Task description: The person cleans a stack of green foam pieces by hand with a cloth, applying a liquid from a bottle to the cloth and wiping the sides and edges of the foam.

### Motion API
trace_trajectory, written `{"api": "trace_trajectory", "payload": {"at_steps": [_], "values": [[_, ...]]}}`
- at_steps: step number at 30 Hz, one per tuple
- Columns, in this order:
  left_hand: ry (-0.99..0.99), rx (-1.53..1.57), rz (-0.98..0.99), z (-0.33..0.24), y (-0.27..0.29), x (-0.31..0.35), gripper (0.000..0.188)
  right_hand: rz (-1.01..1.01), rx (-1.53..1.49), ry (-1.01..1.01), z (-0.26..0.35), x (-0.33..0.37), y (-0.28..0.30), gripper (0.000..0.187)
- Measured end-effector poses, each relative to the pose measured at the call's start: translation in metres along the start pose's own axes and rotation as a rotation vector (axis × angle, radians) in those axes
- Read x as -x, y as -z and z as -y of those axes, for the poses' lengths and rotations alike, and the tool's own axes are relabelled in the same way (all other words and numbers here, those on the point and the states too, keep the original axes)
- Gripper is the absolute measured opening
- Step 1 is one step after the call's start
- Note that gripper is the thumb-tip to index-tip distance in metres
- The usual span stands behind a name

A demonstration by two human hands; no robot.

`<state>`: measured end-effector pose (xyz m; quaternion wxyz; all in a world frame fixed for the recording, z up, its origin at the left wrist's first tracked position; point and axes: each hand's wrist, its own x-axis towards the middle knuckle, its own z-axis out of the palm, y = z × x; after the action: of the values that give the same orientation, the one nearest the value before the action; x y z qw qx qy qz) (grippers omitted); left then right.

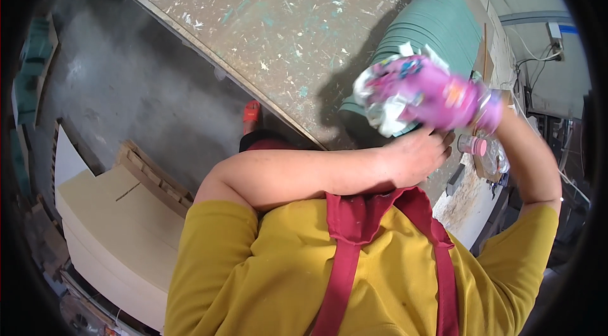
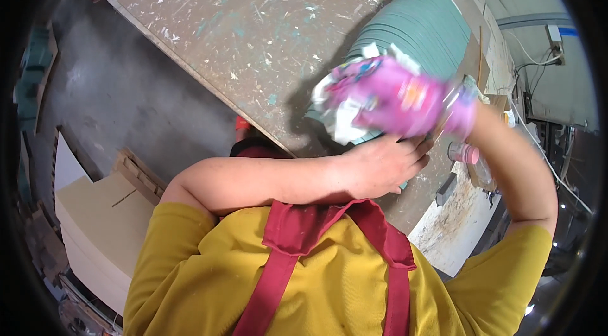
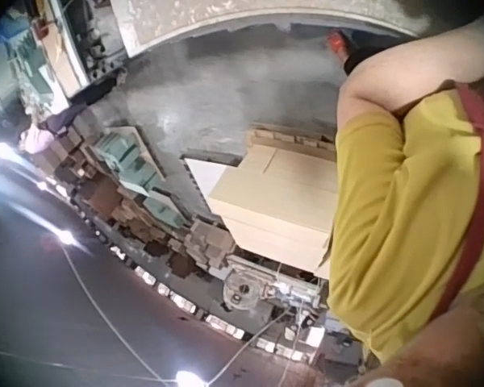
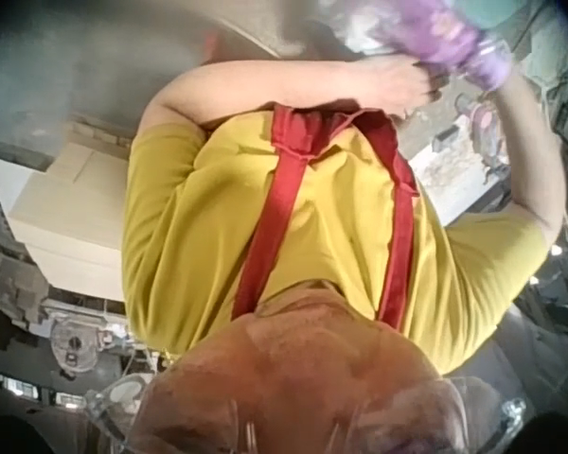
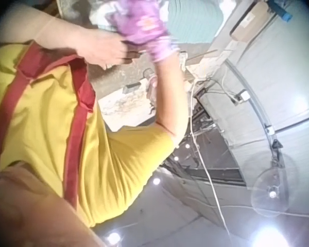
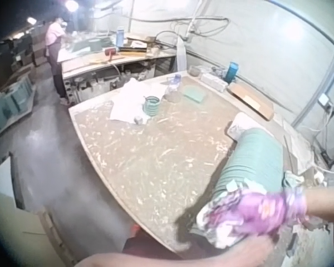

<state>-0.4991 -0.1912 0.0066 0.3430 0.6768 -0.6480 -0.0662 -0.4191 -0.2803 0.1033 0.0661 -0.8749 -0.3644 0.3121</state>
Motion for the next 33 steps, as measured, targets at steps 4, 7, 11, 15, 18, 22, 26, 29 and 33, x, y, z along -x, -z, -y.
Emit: {"api": "trace_trajectory", "payload": {"at_steps": [4,7,11,15,18,22,26,29,33], "values": [[-0.02,0.044,0.161,-0.004,0.01,0.0,0.065,-0.027,0.107,-0.14,0.009,-0.037,-0.026,0.033],[-0.104,-0.199,-0.049,-0.001,0.009,0.0,0.065,-0.174,0.175,-0.047,-0.039,-0.059,-0.044,0.028],[-0.08,-0.249,-0.166,-0.002,0.017,0.006,0.058,-0.063,-0.744,-0.085,-0.013,-0.021,0.029,0.029],[0.042,0.269,0.529,0.001,-0.01,-0.008,0.05,-0.404,0.11,0.112,0.024,-0.028,-0.043,0.043],[-0.107,-0.173,-0.243,0.0,-0.007,0.008,0.056,0.181,0.003,-0.057,0.004,-0.089,-0.045,0.033],[-0.094,-0.247,-0.063,-0.002,0.02,0.007,0.059,-0.074,-0.358,-0.422,-0.006,-0.057,0.015,0.032],[-0.098,-0.422,-0.162,-0.01,0.001,0.01,0.051,-0.546,-1.24,-0.243,-0.018,0.016,0.044,0.027],[-0.156,-0.418,-0.233,-0.02,-0.019,0.005,0.047,-0.504,-1.032,-0.534,-0.061,0.045,0.008,0.027],[-0.291,-0.466,0.047,-0.016,-0.011,-0.003,0.05,-0.754,-1.126,-0.485,-0.05,0.033,-0.014,0.029]]}}
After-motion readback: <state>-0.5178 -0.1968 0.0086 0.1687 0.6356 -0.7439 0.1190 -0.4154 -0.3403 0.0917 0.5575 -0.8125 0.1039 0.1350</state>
